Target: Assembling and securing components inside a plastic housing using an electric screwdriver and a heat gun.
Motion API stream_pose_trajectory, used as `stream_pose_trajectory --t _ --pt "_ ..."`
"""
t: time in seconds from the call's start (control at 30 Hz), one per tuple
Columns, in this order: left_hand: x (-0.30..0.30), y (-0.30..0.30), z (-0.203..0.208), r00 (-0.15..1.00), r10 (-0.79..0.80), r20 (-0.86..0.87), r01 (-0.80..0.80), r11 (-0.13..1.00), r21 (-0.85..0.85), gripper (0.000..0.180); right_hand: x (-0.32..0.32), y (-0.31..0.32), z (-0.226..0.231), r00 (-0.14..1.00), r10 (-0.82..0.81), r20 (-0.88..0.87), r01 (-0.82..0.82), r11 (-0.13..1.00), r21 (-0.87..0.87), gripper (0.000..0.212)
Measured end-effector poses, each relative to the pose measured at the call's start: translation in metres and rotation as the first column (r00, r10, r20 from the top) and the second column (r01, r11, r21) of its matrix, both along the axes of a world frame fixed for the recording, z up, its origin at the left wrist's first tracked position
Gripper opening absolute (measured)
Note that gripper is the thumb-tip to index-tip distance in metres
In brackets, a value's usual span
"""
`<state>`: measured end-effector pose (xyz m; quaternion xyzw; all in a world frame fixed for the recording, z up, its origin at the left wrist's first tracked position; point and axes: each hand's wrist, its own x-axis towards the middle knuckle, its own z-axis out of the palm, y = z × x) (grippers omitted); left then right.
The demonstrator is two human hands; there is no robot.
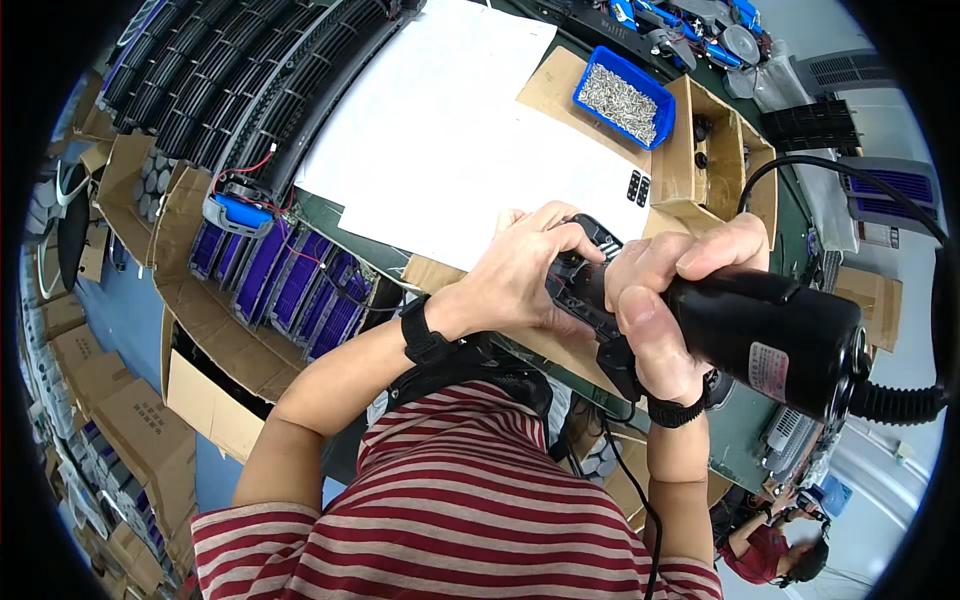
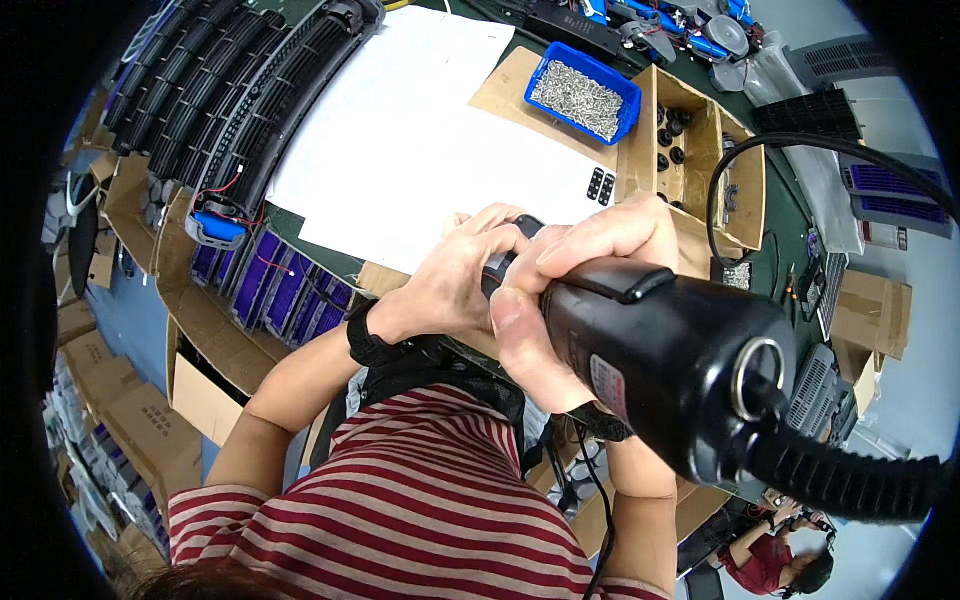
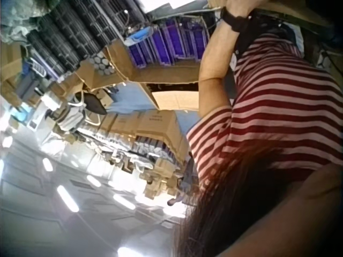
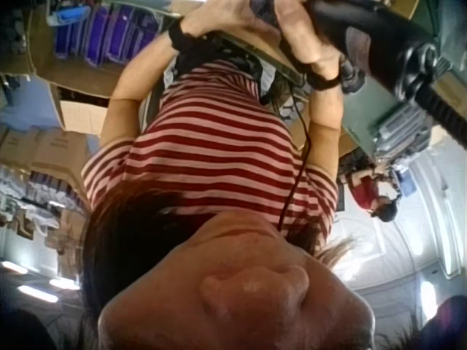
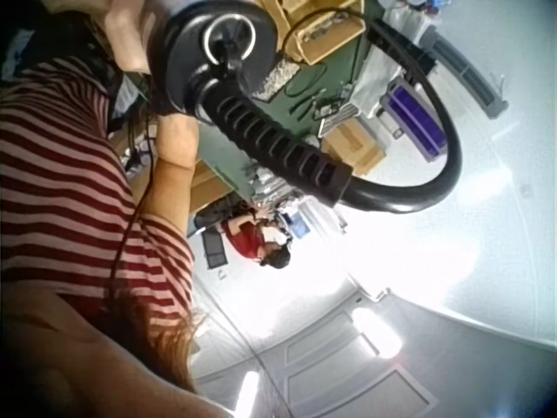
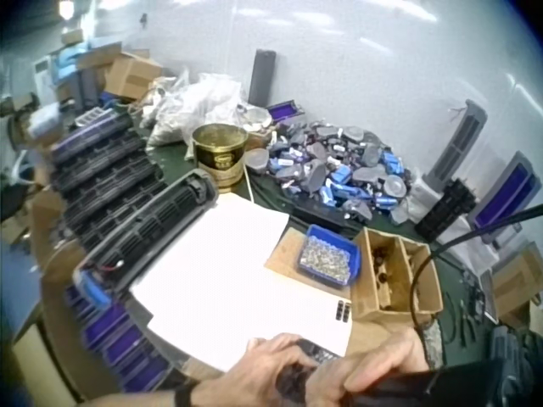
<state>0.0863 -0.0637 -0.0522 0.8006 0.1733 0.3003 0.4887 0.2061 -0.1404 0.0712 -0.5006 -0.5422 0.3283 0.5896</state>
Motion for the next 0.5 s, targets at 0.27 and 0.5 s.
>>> stream_pose_trajectory --t 0.27,0.5 --pt "-0.004 0.0 -0.001 0.999 -0.035 -0.029 0.034 0.999 -0.02 0.073 0.027 -0.018 0.023 0.941 -0.099 -0.325 0.166 0.969 0.184 0.05" --pt "-0.025 -0.018 0.033 0.977 0.018 -0.213 0.012 0.99 0.143 0.075 0.162 -0.122 0.056 0.6 -0.618 0.509 0.748 0.658 -0.084 0.043"
